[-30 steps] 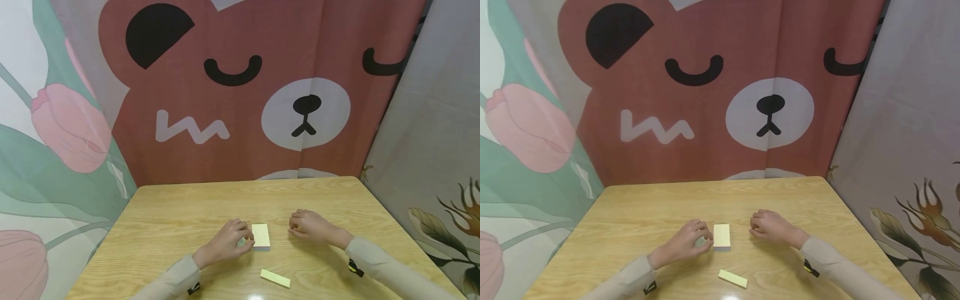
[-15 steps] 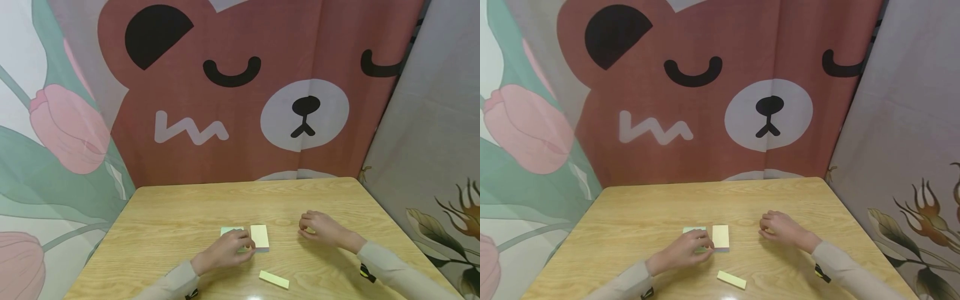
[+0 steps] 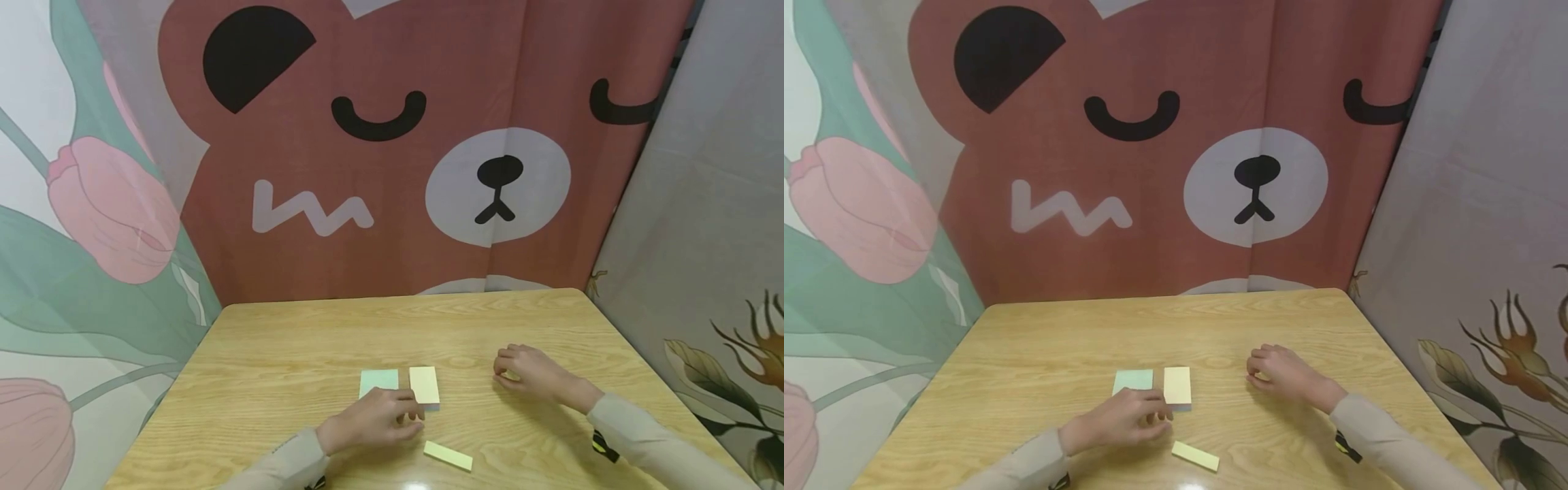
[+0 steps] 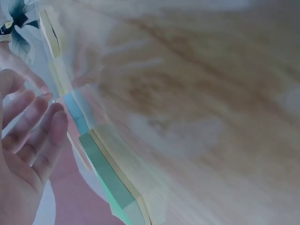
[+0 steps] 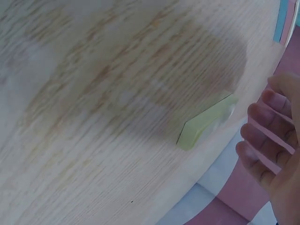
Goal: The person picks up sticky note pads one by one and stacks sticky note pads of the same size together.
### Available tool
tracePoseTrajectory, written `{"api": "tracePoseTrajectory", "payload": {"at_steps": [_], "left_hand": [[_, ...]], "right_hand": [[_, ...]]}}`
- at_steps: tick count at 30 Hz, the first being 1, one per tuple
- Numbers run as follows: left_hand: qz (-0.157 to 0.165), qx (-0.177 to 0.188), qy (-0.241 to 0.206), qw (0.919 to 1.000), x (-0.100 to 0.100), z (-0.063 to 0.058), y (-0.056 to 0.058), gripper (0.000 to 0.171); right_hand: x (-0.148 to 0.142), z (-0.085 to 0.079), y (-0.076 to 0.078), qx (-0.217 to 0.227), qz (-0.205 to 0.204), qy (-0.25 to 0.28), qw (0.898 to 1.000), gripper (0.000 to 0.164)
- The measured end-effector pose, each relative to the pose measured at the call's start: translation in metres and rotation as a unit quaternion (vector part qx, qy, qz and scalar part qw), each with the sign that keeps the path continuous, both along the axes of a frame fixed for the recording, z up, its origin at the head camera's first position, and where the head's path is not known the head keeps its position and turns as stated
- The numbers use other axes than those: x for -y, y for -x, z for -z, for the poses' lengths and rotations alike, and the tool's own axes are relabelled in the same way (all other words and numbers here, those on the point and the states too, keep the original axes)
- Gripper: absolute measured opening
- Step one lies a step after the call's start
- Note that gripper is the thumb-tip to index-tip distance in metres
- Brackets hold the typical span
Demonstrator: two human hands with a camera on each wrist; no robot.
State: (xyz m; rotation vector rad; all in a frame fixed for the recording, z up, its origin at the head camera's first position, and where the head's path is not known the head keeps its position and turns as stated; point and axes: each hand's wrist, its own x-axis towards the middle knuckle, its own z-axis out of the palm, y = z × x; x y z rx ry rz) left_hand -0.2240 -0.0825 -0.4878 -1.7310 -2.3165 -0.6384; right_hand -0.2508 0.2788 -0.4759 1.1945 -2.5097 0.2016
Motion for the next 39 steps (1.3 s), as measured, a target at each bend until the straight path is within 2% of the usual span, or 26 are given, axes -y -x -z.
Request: {"api": "tracePoseTrajectory", "payload": {"at_steps": [8,14,22,31,39], "left_hand": [[0.016,0.006,0.016,0.9997,-0.006,-0.002,-0.004,0.015],[0.019,0.009,0.031,0.9993,-0.008,-0.002,-0.007,0.019],[0.014,-0.004,0.067,0.9977,-0.010,-0.002,-0.008,0.031],[0.020,-0.007,0.091,0.9956,-0.010,-0.001,-0.011,0.034],[0.021,-0.005,0.098,0.9949,-0.011,-0.001,-0.013,0.032]], "right_hand": [[-0.004,0.001,-0.001,0.005,0.038,-0.019,0.999,0.016],[-0.007,0.003,-0.001,-0.003,0.040,-0.019,0.999,0.022],[-0.009,0.006,0.002,0.009,0.060,-0.035,0.998,0.019],[-0.009,0.012,0.001,-0.003,0.061,-0.050,0.997,0.019],[-0.007,0.014,0.001,0.012,0.073,-0.062,0.995,0.014]]}}
